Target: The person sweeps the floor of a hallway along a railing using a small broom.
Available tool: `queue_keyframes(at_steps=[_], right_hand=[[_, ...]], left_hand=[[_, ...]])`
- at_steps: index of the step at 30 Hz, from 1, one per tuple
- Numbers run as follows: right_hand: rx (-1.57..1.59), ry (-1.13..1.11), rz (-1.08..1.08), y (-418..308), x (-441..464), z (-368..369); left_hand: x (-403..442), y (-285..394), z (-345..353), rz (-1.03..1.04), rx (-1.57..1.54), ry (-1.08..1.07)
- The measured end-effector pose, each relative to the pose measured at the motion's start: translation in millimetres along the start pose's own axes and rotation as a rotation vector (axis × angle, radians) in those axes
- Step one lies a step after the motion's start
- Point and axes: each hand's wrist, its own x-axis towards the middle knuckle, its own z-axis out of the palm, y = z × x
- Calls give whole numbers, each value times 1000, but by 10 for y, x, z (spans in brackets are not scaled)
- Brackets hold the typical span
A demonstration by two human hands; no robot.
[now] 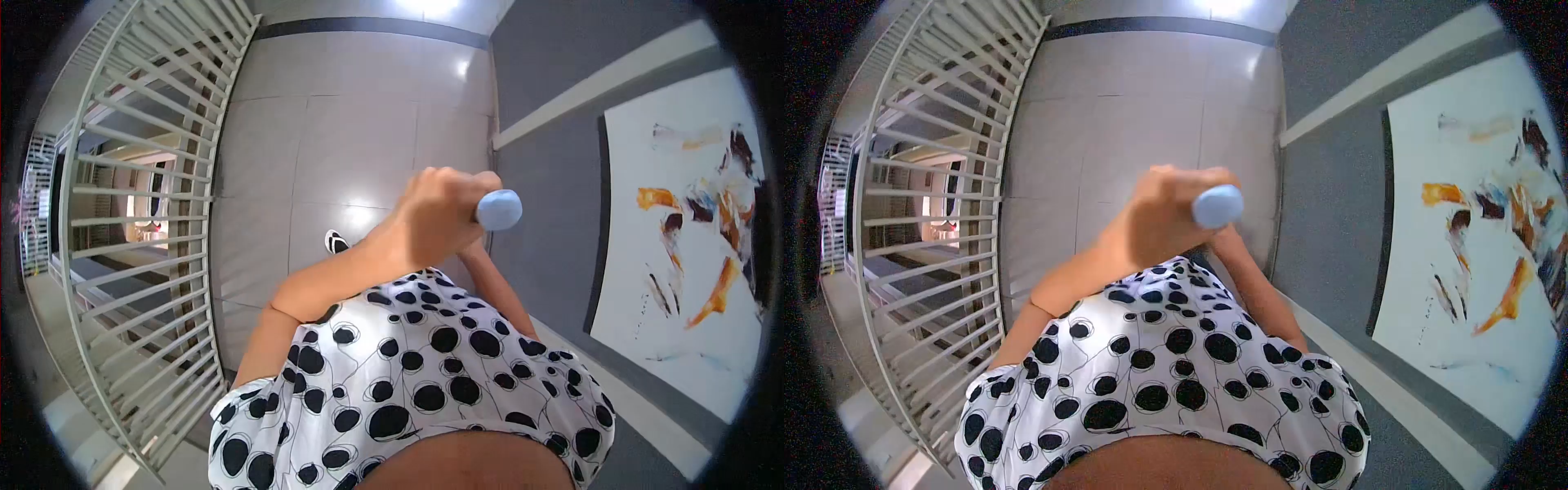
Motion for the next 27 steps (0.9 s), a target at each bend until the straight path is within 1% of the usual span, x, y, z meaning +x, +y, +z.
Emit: queue_keyframes(at_steps=[1,3,5,7,8,10,11,12,13,15,18,19,20,21,22,24,25,27], right_hand=[[143,46,25,-283,8,-86],[291,79,51,-371,21,-104],[102,94,117,-101,96,-40],[14,89,145,205,190,72],[-45,200,62,374,245,154],[-156,426,-100,614,344,284],[-145,419,-99,612,404,272],[-155,319,-115,557,502,189],[-165,220,-132,473,602,100],[-168,117,-154,315,760,56],[30,-244,-160,39,966,98],[27,-242,-164,-244,1028,100],[-50,-321,-191,-641,1076,112],[-128,-400,-217,-918,1097,174],[-131,-399,-220,-1043,1110,270],[-26,-565,-338,-1229,1136,468],[10,-601,-364,-1301,1100,582],[46,-640,-393,-1375,1008,826]], left_hand=[[-1,-68,89,-9,3,10],[-6,-257,327,107,255,13],[-17,-489,519,126,304,-10],[-44,-705,643,183,391,-77],[-75,-786,664,172,396,-70],[-171,-929,667,99,297,-91],[-218,-958,635,61,248,-104],[-243,-968,575,56,254,-100],[-276,-962,486,117,325,-49],[-358,-910,267,240,467,53],[-386,-408,-236,300,419,95],[-473,-379,-344,265,237,107],[-570,-350,-452,229,56,118],[-694,-265,-580,244,-21,167],[-773,-159,-679,260,-98,216],[-750,14,-789,552,-287,393],[-808,13,-832,553,-284,397],[-932,-20,-896,568,-178,404]])
